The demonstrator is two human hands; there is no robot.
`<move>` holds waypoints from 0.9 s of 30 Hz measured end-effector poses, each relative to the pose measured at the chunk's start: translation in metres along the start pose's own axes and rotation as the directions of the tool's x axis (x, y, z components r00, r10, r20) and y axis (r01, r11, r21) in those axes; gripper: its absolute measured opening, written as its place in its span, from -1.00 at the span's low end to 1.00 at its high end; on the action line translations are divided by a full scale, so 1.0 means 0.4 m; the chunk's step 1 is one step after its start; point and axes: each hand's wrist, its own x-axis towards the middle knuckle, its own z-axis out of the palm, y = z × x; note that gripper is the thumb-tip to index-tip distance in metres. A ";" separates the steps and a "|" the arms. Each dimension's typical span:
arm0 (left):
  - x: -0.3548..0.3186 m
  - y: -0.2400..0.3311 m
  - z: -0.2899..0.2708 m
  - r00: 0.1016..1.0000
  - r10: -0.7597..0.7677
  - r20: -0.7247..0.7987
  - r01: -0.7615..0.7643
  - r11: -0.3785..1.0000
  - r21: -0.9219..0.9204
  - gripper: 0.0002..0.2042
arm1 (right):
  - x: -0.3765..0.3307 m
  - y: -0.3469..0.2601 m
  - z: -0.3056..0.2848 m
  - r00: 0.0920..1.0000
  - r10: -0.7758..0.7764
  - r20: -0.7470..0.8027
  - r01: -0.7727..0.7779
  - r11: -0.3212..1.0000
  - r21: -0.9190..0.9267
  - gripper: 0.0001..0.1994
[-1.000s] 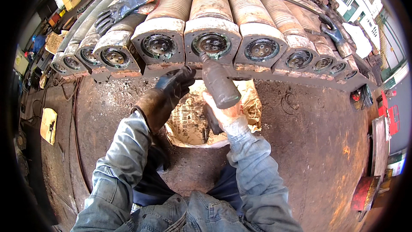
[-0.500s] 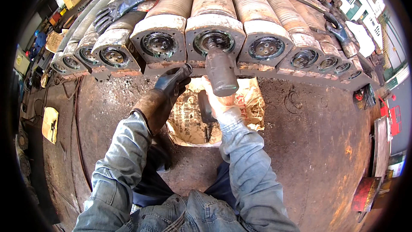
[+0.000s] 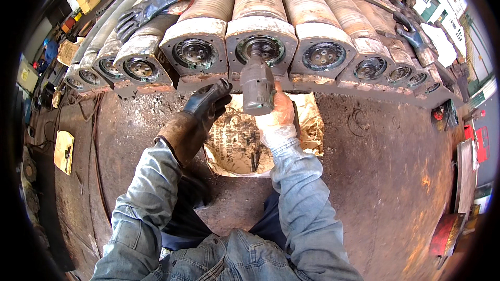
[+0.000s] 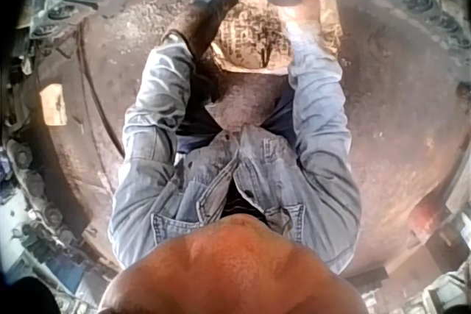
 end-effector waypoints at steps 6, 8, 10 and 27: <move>-0.027 0.010 -0.008 0.999 0.008 0.041 -0.008 1.000 -0.005 -0.36 | -0.015 -0.066 -0.015 0.998 -0.025 0.063 0.034 0.990 -0.140 -0.65; -0.055 0.033 0.028 0.995 0.046 0.087 -0.043 0.998 -0.036 -0.35 | -0.002 -0.017 -0.051 0.984 0.135 0.112 -0.173 0.851 0.496 -0.68; -0.088 0.053 0.046 0.992 0.074 0.098 -0.068 0.996 -0.057 -0.37 | -0.040 -0.050 -0.045 0.985 0.107 0.138 -0.161 0.868 0.469 -0.71; -0.022 -0.017 0.067 0.926 0.140 0.351 0.054 0.870 -0.490 -0.52 | -0.166 -0.182 -0.058 0.828 -0.257 0.498 0.497 0.747 -0.441 -0.52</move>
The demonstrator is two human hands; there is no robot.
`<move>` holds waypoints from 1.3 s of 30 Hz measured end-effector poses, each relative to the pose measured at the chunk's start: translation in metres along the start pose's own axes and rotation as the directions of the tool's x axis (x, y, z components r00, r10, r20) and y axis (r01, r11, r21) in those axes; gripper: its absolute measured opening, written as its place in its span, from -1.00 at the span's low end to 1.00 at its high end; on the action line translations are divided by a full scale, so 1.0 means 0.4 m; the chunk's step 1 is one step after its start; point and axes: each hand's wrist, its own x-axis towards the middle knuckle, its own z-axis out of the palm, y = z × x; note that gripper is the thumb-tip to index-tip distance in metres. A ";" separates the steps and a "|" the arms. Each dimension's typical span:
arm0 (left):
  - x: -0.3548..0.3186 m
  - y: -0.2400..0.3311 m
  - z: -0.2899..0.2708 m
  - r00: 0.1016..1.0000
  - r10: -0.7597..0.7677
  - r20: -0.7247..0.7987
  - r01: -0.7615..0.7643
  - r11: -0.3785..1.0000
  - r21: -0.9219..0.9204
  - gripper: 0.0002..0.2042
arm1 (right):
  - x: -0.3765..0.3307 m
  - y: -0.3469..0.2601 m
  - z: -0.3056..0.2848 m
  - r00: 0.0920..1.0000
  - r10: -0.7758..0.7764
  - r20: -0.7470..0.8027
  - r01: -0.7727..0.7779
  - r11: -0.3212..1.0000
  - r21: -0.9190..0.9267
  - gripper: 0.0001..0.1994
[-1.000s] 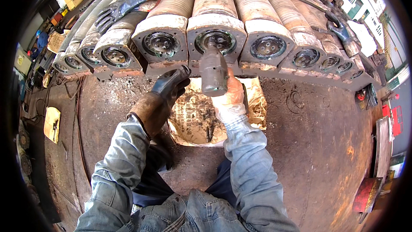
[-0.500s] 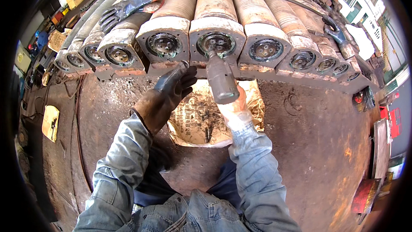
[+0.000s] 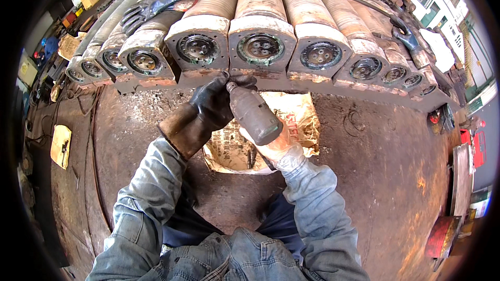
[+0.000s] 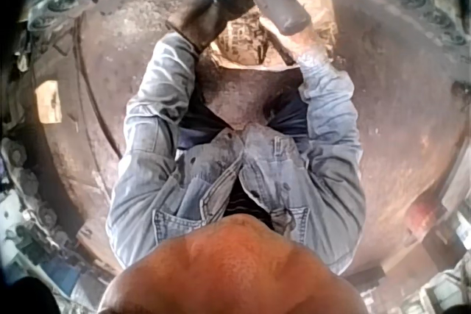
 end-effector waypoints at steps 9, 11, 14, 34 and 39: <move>0.016 0.034 -0.047 0.906 0.234 -0.353 0.055 0.762 0.645 -0.76 | -0.033 0.116 0.050 0.985 0.171 -0.023 -0.154 0.933 0.324 -0.57; 0.032 0.003 -0.130 0.921 0.364 -0.137 -0.133 0.626 0.768 -0.70 | -0.015 0.105 0.045 0.967 0.255 -0.016 -0.228 0.887 0.402 -0.60; 0.050 -0.022 -0.166 0.944 0.281 -0.174 -0.125 0.790 0.600 -0.65 | -0.015 0.123 0.030 0.964 0.263 -0.047 -0.230 0.907 0.353 -0.63; -0.168 0.115 -0.168 0.865 0.229 -0.446 0.048 0.847 0.529 -0.32 | 0.210 0.020 0.244 0.921 0.376 -0.098 -0.268 0.796 0.543 -0.71; -0.187 0.142 -0.169 0.871 0.239 -0.430 0.026 0.851 0.525 -0.30 | 0.242 -0.013 0.280 0.816 0.576 0.048 -0.432 0.553 0.712 -0.73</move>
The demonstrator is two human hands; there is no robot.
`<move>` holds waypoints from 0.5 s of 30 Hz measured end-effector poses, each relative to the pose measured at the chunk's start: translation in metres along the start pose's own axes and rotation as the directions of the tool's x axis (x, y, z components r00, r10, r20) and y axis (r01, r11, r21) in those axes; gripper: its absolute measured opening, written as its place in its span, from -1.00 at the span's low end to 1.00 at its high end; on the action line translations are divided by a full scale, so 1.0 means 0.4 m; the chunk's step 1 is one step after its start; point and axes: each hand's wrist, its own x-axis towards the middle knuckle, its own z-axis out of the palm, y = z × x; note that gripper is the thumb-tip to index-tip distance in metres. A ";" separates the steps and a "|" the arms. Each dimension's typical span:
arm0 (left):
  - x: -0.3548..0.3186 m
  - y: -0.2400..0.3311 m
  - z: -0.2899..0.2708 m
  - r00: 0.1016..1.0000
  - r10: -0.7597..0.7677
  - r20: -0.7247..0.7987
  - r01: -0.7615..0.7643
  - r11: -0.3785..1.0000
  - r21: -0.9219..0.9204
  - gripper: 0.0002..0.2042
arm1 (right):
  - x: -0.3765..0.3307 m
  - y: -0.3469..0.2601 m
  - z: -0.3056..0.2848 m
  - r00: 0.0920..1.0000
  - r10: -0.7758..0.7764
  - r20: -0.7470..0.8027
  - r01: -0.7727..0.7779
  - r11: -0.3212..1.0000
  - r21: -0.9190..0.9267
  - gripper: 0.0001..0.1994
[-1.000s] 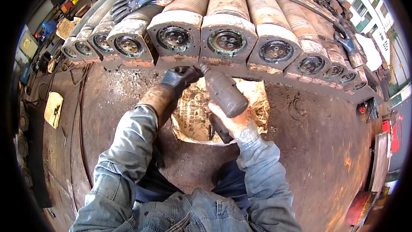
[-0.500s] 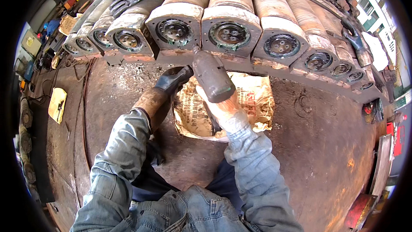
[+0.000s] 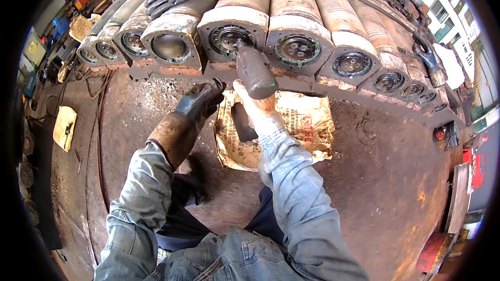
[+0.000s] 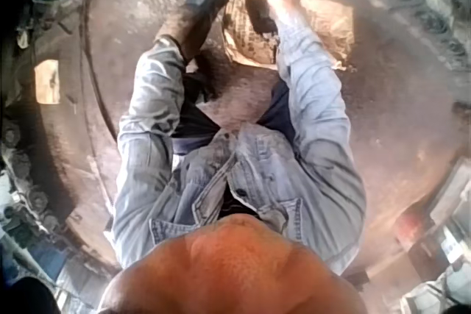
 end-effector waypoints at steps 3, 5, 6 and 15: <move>-0.017 0.026 0.000 1.000 -0.005 -0.002 0.005 1.000 -0.002 -0.33 | 0.016 0.047 0.024 0.991 -0.129 -0.029 0.131 0.987 0.088 -0.73; -0.020 0.034 0.011 1.000 -0.006 0.018 0.007 0.999 -0.051 -0.36 | 0.025 0.064 0.026 0.990 -0.140 0.005 0.130 0.931 0.340 -0.63; -0.028 0.034 0.000 1.000 -0.011 0.012 0.012 0.998 -0.067 -0.37 | 0.015 0.055 0.043 0.985 -0.169 -0.012 0.167 0.953 0.251 -0.59; -0.036 0.017 -0.062 0.999 -0.028 -0.034 0.024 0.993 -0.118 -0.40 | -0.040 -0.038 0.048 0.937 -0.347 -0.031 0.292 0.831 -0.473 -0.70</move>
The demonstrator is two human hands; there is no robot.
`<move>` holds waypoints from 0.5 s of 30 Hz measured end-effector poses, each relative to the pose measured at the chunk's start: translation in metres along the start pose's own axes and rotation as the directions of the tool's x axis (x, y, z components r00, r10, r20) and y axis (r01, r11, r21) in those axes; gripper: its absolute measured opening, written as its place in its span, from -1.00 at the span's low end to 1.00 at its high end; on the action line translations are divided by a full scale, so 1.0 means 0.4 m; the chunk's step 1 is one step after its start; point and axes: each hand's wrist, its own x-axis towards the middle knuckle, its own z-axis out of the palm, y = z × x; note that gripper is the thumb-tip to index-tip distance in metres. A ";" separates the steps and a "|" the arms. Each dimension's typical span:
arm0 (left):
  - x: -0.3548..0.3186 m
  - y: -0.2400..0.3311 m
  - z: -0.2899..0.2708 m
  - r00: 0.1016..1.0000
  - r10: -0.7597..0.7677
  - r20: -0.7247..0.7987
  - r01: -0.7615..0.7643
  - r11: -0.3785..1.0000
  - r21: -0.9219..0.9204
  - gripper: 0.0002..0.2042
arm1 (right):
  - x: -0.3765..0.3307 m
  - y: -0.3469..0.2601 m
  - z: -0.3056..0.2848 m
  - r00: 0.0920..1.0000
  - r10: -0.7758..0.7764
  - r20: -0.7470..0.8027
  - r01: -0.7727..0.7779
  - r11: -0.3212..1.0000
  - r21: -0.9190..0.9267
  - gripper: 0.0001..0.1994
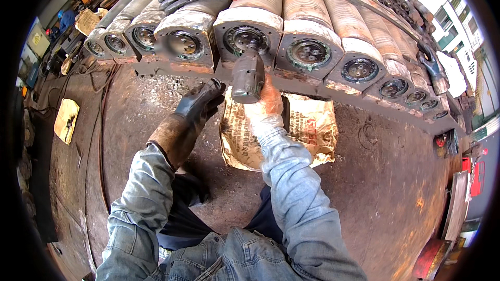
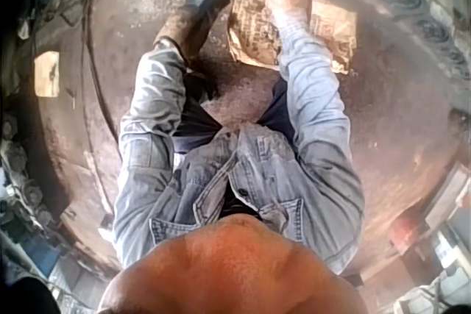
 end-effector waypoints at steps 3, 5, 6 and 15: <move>0.021 -0.014 -0.027 0.999 0.004 0.038 -0.002 1.000 -0.031 -0.38 | -0.008 0.033 0.056 0.994 0.102 0.049 -0.112 0.946 0.304 -0.70; 0.018 -0.007 -0.016 0.999 -0.006 0.049 0.008 0.998 -0.059 -0.38 | 0.020 0.101 0.102 0.974 0.225 -0.030 -0.179 0.842 0.510 -0.56; 0.009 -0.013 -0.044 1.000 -0.014 0.021 0.015 0.997 -0.072 -0.38 | 0.003 0.021 0.118 0.978 0.208 -0.023 -0.203 0.969 0.140 -0.50; -0.074 0.068 0.005 1.000 0.021 -0.016 -0.021 0.999 0.042 -0.47 | 0.013 0.114 0.123 0.980 0.136 0.146 -0.165 0.137 0.977 -0.69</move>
